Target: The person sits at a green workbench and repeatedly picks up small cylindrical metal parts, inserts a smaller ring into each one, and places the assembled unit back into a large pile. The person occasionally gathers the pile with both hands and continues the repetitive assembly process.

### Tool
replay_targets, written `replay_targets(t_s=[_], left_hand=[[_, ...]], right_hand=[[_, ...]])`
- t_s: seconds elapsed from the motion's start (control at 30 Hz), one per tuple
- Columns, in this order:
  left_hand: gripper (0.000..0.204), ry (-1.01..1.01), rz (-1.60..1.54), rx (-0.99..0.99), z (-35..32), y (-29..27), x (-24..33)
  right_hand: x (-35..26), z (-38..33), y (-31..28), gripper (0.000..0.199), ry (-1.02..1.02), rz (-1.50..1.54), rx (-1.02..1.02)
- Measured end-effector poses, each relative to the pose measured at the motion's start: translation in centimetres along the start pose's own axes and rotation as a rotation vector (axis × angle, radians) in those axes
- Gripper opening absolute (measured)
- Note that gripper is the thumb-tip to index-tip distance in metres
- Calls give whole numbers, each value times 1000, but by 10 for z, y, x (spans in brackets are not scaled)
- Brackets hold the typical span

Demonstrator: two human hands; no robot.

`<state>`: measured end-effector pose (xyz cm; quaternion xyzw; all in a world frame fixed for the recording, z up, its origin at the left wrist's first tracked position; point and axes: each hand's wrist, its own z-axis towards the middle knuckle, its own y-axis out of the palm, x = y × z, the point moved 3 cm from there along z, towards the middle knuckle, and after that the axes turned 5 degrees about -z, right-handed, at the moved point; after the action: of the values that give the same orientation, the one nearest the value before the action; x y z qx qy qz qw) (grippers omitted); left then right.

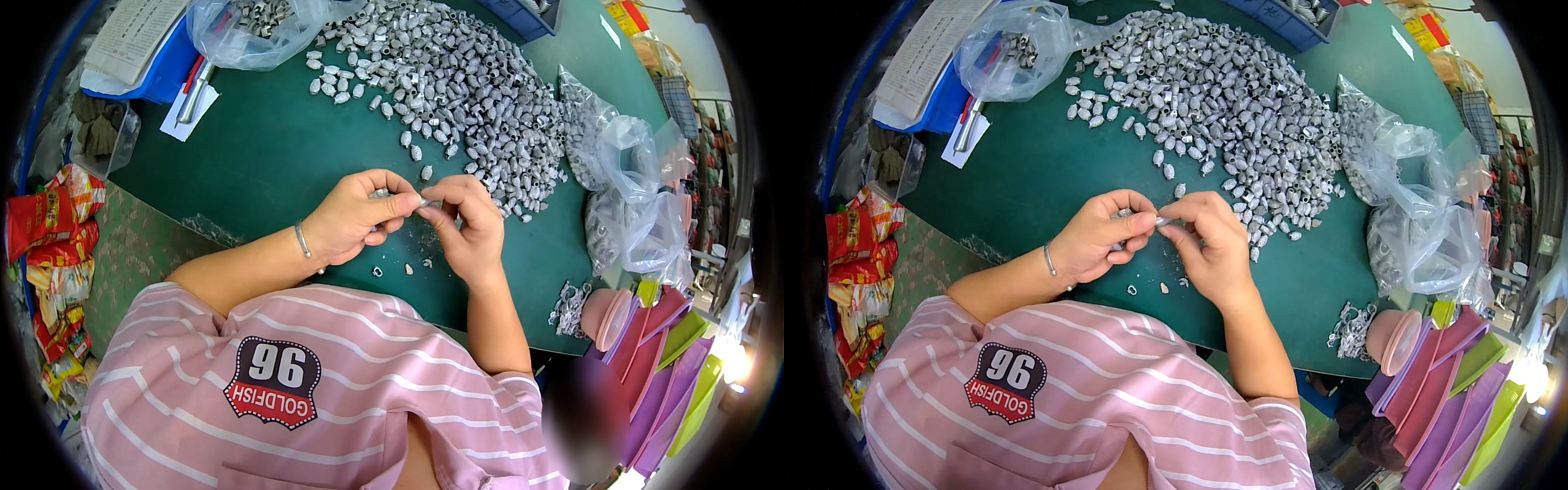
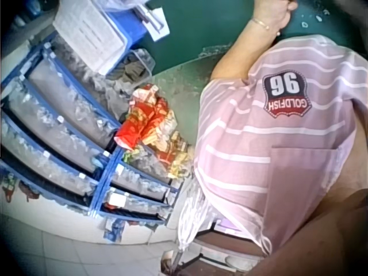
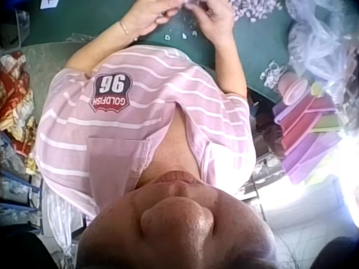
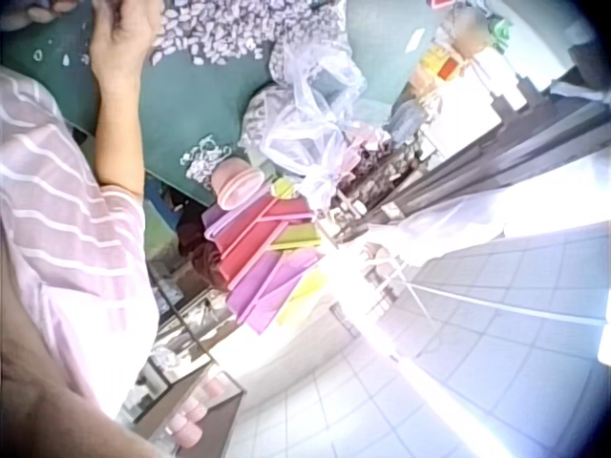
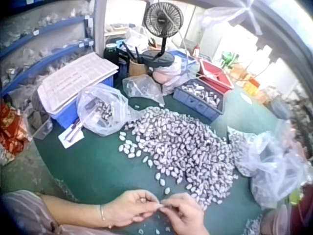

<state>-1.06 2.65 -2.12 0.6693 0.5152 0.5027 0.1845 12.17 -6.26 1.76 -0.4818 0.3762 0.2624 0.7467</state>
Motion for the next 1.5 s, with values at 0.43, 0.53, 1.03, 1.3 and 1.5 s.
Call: replay_targets(t_s=[0.43,0.53,1.03,1.3,1.5], left_hand=[[19,-22,-165,28,0,-7,-1],[18,-18,-166,37,1,-11,-2],[14,-6,-35,20,0,-5,-2],[15,-3,-60,32,1,-6,-5],[16,-28,-205,6,0,-6,0]], right_hand=[[14,0,-2,5,222,110,178],[23,12,-2,7,240,-258,156],[18,0,9,13,222,520,-9],[-4,1,6,18,-169,-42,78],[-7,12,2,21,-244,-184,76]])
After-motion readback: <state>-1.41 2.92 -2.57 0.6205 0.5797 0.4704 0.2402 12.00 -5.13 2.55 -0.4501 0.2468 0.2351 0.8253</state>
